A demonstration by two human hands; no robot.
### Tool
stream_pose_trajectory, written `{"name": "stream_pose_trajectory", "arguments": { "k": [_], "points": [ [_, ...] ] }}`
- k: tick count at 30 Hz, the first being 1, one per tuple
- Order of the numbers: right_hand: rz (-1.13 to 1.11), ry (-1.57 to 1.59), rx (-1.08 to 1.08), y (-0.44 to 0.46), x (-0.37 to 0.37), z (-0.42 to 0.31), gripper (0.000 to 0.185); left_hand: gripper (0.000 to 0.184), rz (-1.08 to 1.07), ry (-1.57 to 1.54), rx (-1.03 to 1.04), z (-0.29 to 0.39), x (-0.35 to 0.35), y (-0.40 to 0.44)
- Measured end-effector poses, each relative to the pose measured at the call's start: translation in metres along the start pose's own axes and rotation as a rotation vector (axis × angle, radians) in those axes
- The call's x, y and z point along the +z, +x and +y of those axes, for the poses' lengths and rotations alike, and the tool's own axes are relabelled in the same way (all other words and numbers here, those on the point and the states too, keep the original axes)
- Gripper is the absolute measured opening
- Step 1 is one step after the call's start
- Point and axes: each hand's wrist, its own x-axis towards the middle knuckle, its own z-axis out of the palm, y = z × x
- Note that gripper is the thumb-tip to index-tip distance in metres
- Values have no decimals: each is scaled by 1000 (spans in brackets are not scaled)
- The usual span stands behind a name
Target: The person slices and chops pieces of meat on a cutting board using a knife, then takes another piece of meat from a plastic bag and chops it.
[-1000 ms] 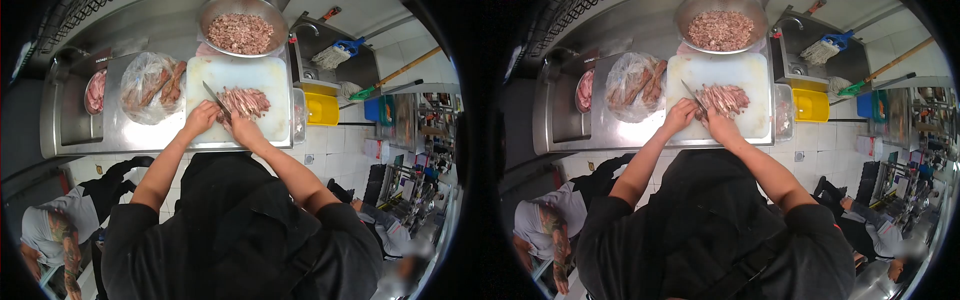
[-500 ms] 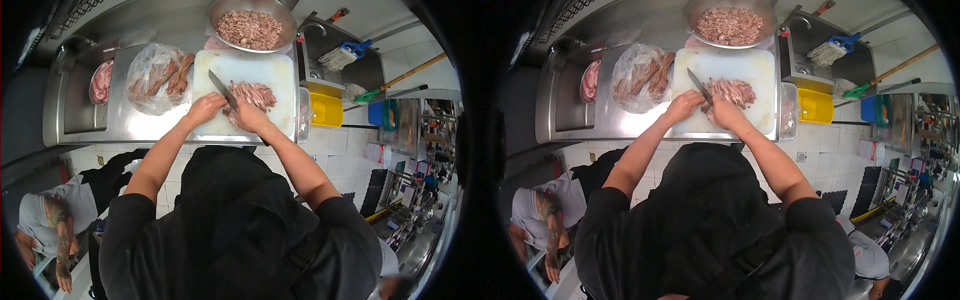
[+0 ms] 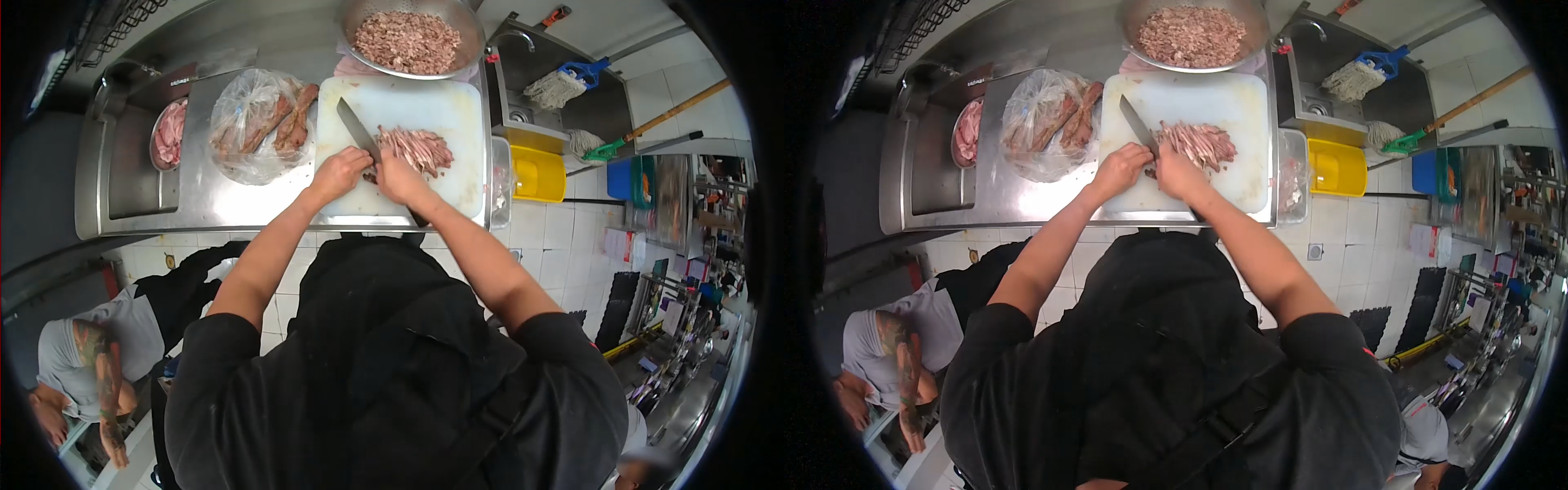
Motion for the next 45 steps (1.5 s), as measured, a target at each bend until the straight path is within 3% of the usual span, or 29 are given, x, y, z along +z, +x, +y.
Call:
{"name": "stream_pose_trajectory", "arguments": {
  "k": [2, 7, 9, 19, 22, 24, 30, 35, 38, 40, 45],
  "points": [
    [10, 42, -115, 3, -7, 11, 28, 19, -20, -40, -48, 2, -1, -4],
    [-57, -13, -70, -29, -46, -5, 31, 13, 47, -97, -201, 20, -13, -5],
    [-103, -35, -66, -41, -53, -8, 33, 14, -31, -119, -185, 34, -12, -11],
    [-269, -206, 109, -96, -61, -13, 33, 19, 21, 34, 22, 44, 15, -7],
    [-235, -196, 106, -92, -34, 4, 29, 20, 72, 49, 38, 45, 15, -8],
    [-99, -147, 42, -75, -8, 17, 27, 20, 54, 43, 30, 41, 14, -8],
    [-224, -109, 30, -60, -47, 8, 24, 18, 46, 24, 20, 42, 13, -5],
    [-64, 9, 17, -49, -7, 17, 21, 18, 28, 33, 12, 45, 15, -5],
    [-17, 34, -131, -35, -17, 22, 23, 19, 8, -21, -28, 45, 11, -8],
    [-50, 28, -85, -42, -34, 18, 25, 19, 142, -198, -212, 49, 6, -7],
    [-20, -11, -64, -68, -48, 20, 24, 15, 149, -176, -329, 41, -5, -17]
  ]
}}
